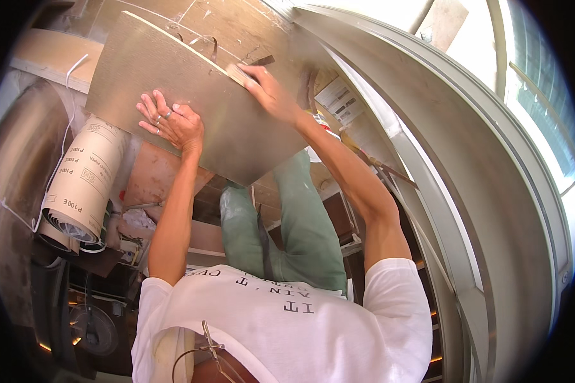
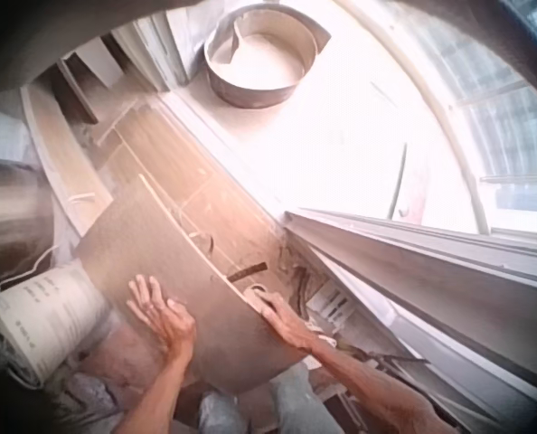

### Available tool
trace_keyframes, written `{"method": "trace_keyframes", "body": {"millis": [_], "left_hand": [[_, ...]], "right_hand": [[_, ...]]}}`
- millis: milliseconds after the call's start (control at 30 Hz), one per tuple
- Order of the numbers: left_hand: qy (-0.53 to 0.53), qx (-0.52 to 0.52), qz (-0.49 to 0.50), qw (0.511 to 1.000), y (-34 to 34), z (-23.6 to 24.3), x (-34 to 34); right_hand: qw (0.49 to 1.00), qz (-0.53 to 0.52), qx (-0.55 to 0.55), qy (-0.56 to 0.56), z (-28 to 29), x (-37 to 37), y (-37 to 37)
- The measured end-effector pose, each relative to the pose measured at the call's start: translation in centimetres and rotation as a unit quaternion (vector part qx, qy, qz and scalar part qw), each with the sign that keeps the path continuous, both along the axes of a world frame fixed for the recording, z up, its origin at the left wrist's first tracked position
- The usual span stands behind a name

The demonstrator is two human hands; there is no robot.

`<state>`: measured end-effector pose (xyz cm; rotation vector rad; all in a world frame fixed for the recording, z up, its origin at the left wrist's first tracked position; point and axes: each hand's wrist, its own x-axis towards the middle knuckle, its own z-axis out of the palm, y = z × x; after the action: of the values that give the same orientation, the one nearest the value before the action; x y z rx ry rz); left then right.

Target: The person uses a utility knife to score and snap a rectangular sheet of material on a workbench. They repeat the cutting process on another sheet, then briefly handle a wallet and cash before returning to the workbench.

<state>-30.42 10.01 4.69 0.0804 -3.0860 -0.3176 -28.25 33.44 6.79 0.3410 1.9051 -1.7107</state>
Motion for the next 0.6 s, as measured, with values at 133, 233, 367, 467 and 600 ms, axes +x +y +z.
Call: {"method": "trace_keyframes", "body": {"millis": [133,233,367,467,600], "left_hand": [[-0.002,-0.004,-0.005,1.000,-0.4,0.1,0.4],[0.003,0.004,0.003,1.000,-0.7,0.4,0.6],[0.002,0.008,0.008,1.000,-0.6,0.7,0.6],[0.009,0.011,0.002,1.000,-0.7,0.4,0.6],[0.016,0.024,0.000,1.000,-0.8,0.1,0.6]], "right_hand": [[0.999,0.013,0.031,-0.003,0.0,3.1,1.3],[0.983,0.077,0.096,-0.133,0.8,17.9,9.0],[0.961,-0.031,0.120,-0.249,6.2,19.7,11.4],[0.962,-0.072,0.107,-0.239,6.8,15.5,9.1],[0.982,0.019,0.165,-0.094,5.3,12.6,4.6]]}}
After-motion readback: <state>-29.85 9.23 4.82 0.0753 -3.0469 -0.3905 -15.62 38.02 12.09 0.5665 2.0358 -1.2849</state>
